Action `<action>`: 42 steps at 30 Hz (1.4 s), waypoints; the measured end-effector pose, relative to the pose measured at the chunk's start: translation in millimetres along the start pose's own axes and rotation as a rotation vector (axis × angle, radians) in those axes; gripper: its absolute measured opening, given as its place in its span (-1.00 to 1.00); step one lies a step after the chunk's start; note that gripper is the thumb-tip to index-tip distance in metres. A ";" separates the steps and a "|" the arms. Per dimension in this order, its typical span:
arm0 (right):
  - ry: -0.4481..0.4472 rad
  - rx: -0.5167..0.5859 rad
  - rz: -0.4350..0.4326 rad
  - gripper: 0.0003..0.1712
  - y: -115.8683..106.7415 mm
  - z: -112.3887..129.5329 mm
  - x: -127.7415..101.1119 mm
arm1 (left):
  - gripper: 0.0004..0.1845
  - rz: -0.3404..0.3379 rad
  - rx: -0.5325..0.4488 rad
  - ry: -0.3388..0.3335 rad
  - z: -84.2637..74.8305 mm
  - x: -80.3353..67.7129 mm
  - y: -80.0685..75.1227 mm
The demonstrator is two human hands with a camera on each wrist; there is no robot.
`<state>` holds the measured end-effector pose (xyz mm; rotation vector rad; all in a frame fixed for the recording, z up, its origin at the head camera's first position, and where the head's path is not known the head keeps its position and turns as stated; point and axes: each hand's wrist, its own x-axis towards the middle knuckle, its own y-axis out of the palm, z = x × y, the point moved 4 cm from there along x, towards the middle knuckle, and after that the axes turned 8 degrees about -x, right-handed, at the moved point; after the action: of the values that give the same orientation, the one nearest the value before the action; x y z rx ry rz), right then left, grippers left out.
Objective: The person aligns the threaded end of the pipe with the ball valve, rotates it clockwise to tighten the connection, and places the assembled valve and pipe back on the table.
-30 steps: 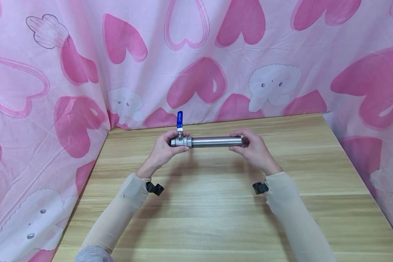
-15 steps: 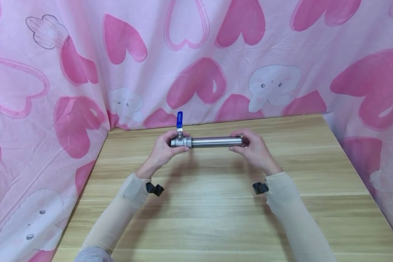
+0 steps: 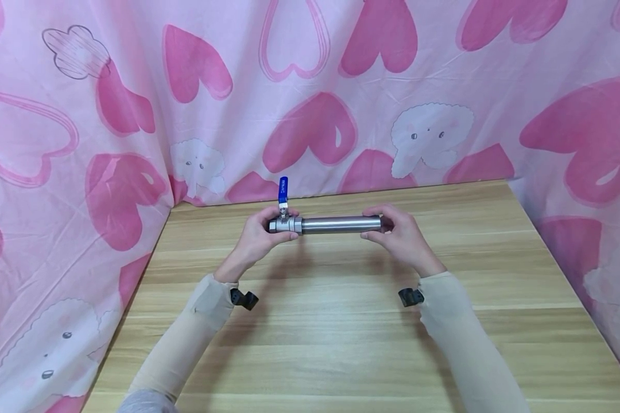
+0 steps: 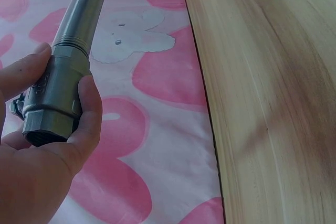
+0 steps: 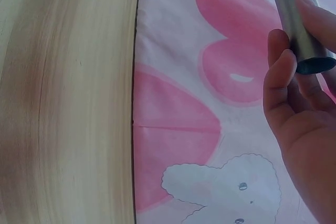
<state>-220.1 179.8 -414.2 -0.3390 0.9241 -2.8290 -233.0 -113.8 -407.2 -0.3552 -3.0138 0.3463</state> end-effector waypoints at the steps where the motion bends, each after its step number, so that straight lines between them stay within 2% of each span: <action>1: 0.001 0.001 0.001 -0.56 -0.1 -0.1 0.0 | -0.47 0.000 0.000 -0.001 0.1 0.0 0.1; 9: 0.018 -0.013 0.013 -0.52 0.0 -2.6 -0.1 | -0.47 -0.006 -0.001 -0.009 -0.4 -0.6 0.6; 18: -0.003 0.008 0.013 -0.52 -0.7 0.1 -0.2 | -0.49 -0.008 -0.005 -0.014 -1.0 -0.4 1.0; 35: 0.019 0.000 0.010 -0.60 0.3 -4.5 -0.6 | -0.49 -0.010 0.027 -0.019 -1.6 -0.6 1.2; 42: 0.024 0.002 0.012 -0.61 -0.6 -3.5 -1.0 | -0.49 -0.002 0.007 -0.032 -2.1 -0.8 1.3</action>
<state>-220.1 182.6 -416.8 -0.2987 0.9247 -2.8291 -231.7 -112.3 -405.5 -0.3500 -3.0436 0.3652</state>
